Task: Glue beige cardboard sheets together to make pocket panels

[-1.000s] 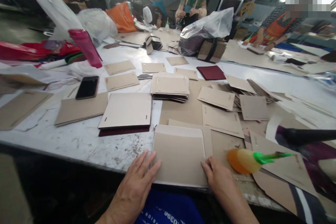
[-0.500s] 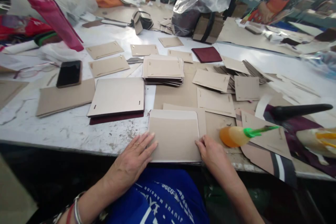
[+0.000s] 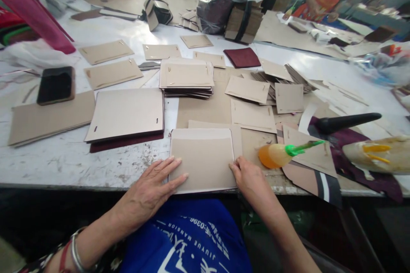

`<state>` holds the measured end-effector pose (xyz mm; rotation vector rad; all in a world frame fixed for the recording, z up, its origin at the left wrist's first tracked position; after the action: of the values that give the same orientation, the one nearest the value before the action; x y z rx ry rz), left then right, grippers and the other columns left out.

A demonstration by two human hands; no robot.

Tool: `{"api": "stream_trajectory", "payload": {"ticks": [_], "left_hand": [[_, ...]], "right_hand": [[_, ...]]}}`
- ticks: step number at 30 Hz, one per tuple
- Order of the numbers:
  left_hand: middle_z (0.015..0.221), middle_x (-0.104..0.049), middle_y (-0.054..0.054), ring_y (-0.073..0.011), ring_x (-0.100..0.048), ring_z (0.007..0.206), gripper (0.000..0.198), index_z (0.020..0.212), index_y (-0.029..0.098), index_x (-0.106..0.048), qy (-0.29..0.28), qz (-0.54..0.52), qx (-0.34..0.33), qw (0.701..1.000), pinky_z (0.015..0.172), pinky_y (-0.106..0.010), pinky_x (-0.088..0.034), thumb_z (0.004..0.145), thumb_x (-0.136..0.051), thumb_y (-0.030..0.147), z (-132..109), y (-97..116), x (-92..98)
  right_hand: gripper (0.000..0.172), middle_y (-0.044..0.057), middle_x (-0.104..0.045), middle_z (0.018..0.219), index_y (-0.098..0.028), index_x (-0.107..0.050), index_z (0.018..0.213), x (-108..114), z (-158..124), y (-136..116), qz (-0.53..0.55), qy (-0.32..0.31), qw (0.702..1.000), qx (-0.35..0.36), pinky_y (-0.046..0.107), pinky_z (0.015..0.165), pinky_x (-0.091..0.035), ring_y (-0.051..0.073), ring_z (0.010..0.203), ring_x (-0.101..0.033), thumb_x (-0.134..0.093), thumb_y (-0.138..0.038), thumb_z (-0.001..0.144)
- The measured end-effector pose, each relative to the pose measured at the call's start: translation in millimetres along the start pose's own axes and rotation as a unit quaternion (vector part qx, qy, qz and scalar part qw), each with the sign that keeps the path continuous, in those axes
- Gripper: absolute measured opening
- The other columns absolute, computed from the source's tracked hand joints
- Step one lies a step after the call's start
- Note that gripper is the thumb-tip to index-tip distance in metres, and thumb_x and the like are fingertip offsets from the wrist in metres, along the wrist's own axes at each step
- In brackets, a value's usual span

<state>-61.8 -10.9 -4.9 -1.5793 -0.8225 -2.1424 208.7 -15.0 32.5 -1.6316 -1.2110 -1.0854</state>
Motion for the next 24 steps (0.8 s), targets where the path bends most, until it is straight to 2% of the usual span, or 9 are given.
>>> {"api": "stream_trajectory", "payload": {"ticks": [10, 17, 24], "left_hand": [[0.140, -0.039, -0.008, -0.0246, -0.034, 0.131, 0.046, 0.131, 0.035, -0.044, -0.005, 0.003, -0.010, 1.000, 0.103, -0.047, -0.035, 0.090, -0.044, 0.014, 3, -2, 2.2], [0.138, -0.042, -0.010, -0.0244, -0.036, 0.130, 0.043, 0.127, 0.033, -0.049, -0.004, -0.004, 0.002, 1.000, 0.102, -0.046, -0.036, 0.089, -0.044, 0.012, 5, 1, 3.6], [0.134, -0.049, -0.010, -0.0251, -0.042, 0.126, 0.040, 0.122, 0.032, -0.053, -0.002, 0.004, 0.007, 1.000, 0.100, -0.045, -0.038, 0.087, -0.049, 0.016, 9, 3, 9.8]], "right_hand": [[0.013, 0.005, -0.063, 0.079, -0.017, -0.052, 0.083, -1, -1, -1, -0.018, -0.001, 1.000, -0.003, 0.025, 0.059, -0.034, 0.017, 0.073, -0.061, -0.044, -0.023, 0.091], [0.013, 0.005, -0.061, 0.077, -0.019, -0.050, 0.081, -14, 4, 5, -0.058, 0.004, 0.998, 0.018, 0.025, 0.056, -0.035, 0.017, 0.068, -0.061, -0.042, -0.023, 0.091], [0.019, 0.004, -0.059, 0.068, -0.021, -0.049, 0.075, -20, 0, 11, -0.113, 0.068, 0.990, 0.051, 0.027, 0.050, -0.036, 0.018, 0.058, -0.060, -0.040, -0.024, 0.091]]}}
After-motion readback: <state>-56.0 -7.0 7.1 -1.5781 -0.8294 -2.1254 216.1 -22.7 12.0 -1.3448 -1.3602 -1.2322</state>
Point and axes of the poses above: each hand's wrist, its own z-axis towards the middle knuckle, its own x-axis out of the back of the hand, y = z × x, the point moved 1 cm from there along z, towards the middle knuckle
